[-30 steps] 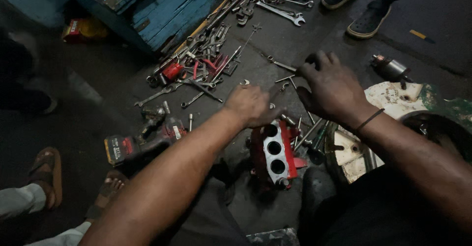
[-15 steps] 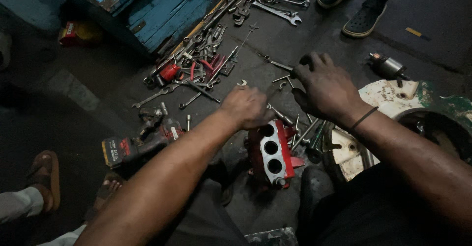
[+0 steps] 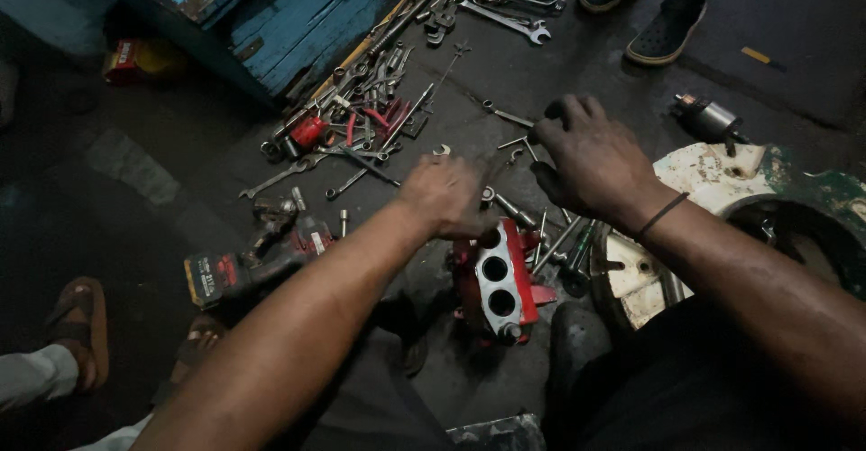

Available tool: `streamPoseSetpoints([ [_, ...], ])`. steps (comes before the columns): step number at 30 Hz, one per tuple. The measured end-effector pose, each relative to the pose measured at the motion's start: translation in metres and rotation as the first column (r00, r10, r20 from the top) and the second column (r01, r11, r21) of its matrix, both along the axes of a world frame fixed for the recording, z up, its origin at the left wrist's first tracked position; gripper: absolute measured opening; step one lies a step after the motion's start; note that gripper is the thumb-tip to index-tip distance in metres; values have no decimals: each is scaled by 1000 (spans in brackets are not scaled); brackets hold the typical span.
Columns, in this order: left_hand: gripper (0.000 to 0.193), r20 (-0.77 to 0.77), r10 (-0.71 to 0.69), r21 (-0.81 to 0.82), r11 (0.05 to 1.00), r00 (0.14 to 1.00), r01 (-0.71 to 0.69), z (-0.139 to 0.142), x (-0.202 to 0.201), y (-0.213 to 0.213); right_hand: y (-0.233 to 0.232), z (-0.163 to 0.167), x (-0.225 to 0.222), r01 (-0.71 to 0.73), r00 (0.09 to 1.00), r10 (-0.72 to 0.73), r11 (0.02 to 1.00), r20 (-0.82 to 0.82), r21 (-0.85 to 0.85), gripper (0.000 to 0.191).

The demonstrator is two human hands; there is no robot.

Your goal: The person is sitting on the floor in a workshop, using a wrench to tighten bolts on a red engine cylinder head. They adjust the part and continue working with the wrench throughout the clip.

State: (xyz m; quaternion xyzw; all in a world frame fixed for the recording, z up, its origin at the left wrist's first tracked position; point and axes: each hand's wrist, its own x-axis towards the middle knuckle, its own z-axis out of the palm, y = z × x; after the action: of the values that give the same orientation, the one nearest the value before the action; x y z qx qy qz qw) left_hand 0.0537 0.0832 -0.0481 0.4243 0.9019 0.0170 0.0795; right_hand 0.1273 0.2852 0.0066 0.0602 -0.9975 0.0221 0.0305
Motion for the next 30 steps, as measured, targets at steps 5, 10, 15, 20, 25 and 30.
streamPoseSetpoints([
  [5,74,147,93,-82,993,985,-81,15,6,3,-1,0,-1,-16,1000,16,1000,2,21,48],
  [10,77,177,66,-177,984,982,-34,20,6,5,-3,2,-2,31,997,-33,999,76,29,42],
  [15,83,165,139,-92,988,976,-125,13,4,2,-4,4,-1,23,998,-23,1000,62,-7,41],
  [20,73,152,82,-88,994,985,-69,2,1,5,-2,-1,0,14,997,-16,1000,75,19,48],
  [25,75,-10,22,36,999,1000,-21,-25,-8,2,1,-11,-3,-54,998,53,998,16,22,57],
  [30,63,-336,-146,293,923,931,251,-49,-17,3,4,-18,-4,-70,998,70,997,8,17,57],
])
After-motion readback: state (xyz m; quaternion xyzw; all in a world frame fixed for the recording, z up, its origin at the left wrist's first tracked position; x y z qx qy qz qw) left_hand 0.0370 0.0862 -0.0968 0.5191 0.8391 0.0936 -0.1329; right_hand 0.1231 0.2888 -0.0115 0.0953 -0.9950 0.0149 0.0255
